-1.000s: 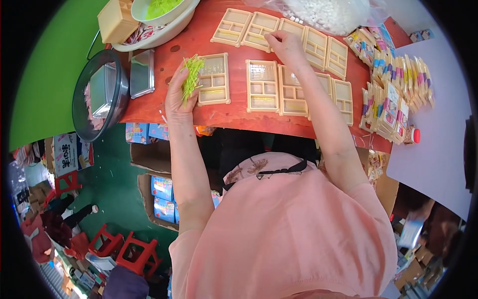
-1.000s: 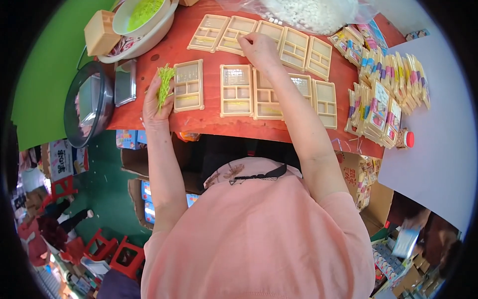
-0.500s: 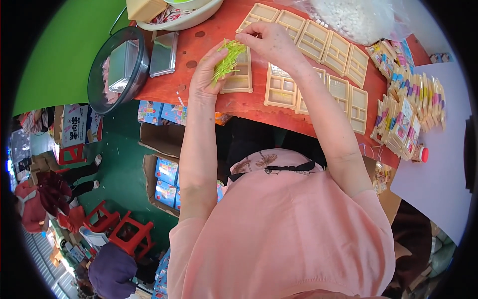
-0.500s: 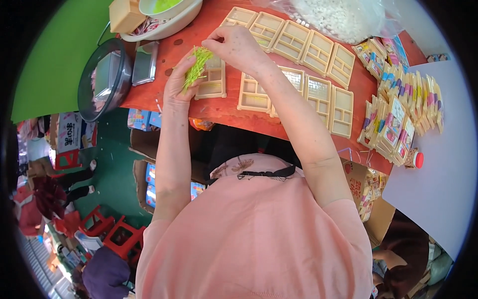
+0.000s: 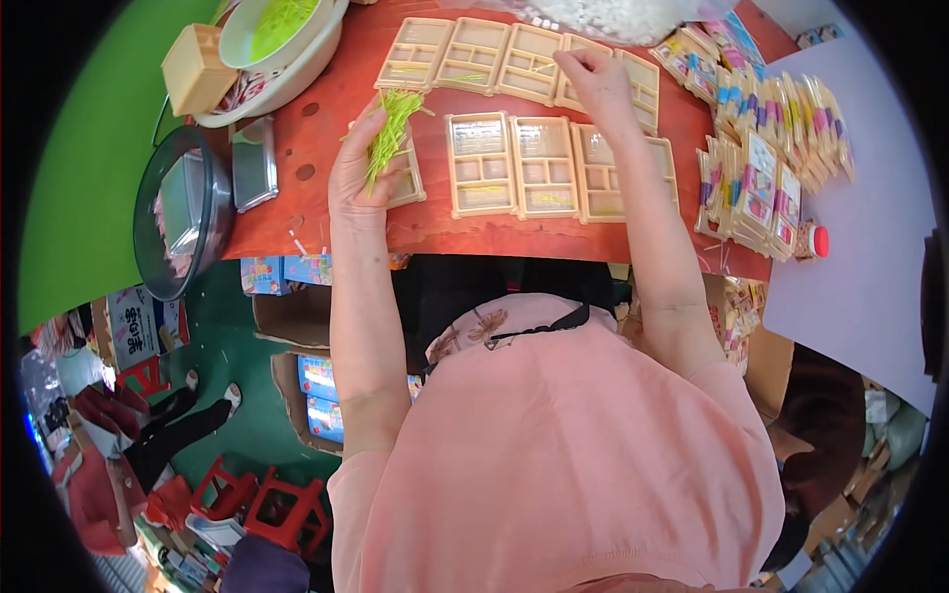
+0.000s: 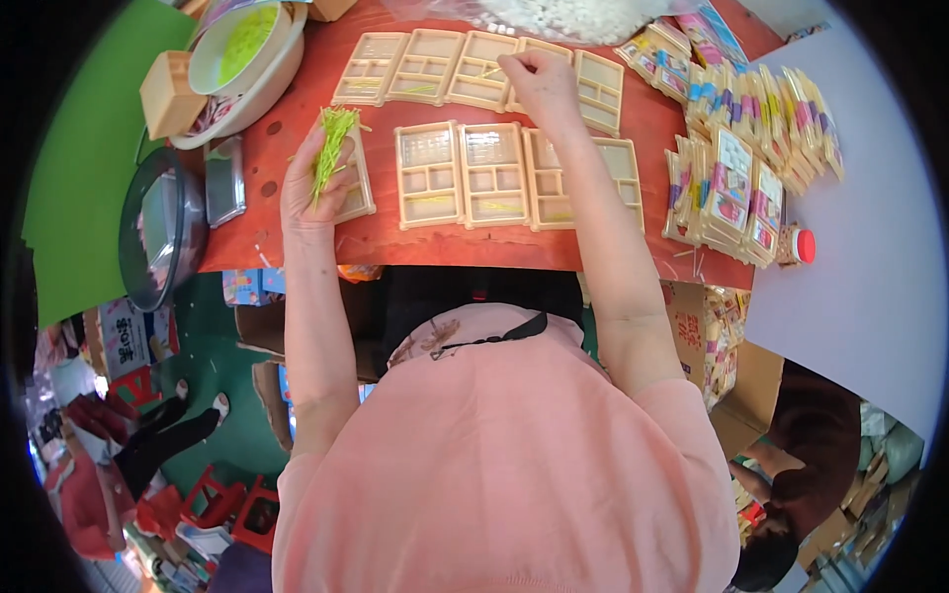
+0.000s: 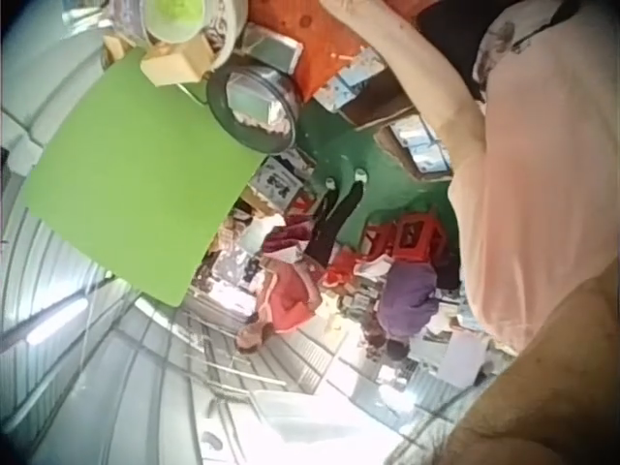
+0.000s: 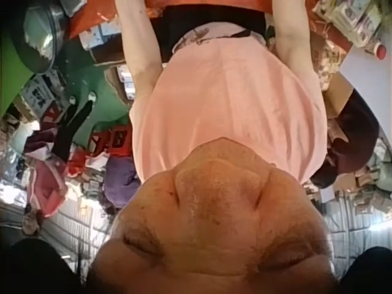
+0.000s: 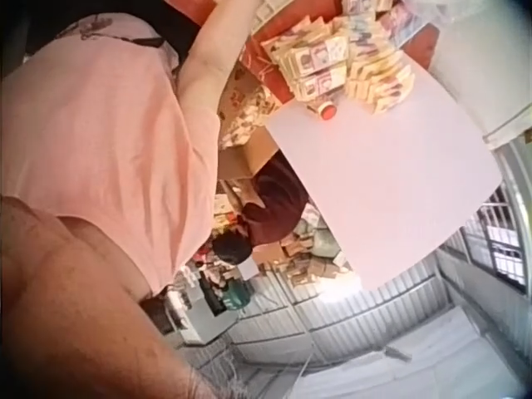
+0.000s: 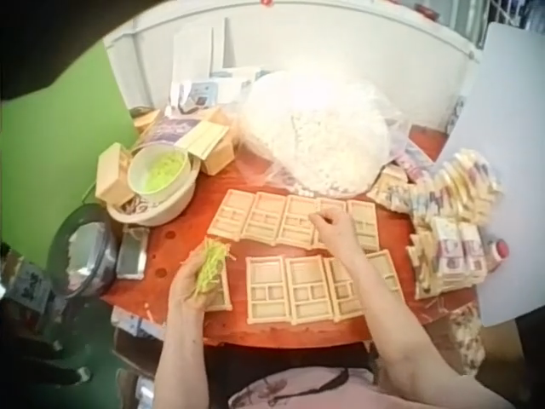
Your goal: Packaging small incense or ritual items into wooden frames and applying labels.
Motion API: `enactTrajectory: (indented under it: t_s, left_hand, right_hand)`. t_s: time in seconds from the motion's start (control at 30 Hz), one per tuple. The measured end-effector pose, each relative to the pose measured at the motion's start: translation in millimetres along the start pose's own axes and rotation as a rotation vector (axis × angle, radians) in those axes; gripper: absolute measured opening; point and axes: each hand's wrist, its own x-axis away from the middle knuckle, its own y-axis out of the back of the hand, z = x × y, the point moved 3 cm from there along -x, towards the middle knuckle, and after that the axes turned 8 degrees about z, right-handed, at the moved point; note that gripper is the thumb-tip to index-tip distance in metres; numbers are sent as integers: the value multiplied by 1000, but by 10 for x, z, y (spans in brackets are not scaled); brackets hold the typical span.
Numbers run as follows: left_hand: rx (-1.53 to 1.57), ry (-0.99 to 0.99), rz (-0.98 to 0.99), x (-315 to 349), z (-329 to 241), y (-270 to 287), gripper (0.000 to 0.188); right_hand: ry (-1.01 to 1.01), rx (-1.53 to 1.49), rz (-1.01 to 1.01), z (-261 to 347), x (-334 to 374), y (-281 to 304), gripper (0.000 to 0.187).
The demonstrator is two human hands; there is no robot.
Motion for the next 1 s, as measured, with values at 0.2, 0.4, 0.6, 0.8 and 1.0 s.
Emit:
enactTrajectory:
  t_s: [0.2,0.4,0.6,0.8,1.0]
  left_hand:
    - [-47,62,-46,-134,302,-220,41]
    - [-158,131,-25,-162,469,-263,41]
    - [-323,177,-90,-127,552,-349,44]
    - [-350,163,-113,-92,579,-260,38]
    - [-178,121,-60,-100,620,-476,29]
  right_hand:
    - [143,208,-76,-10,132,-156,35]
    - [193,-235,301,692,347,-316,44]
    - [194,141,517,901,210,-413,39]
    - [314,271,574,872,110,-485,32]
    - [86,90,664,843,114,-377,26]
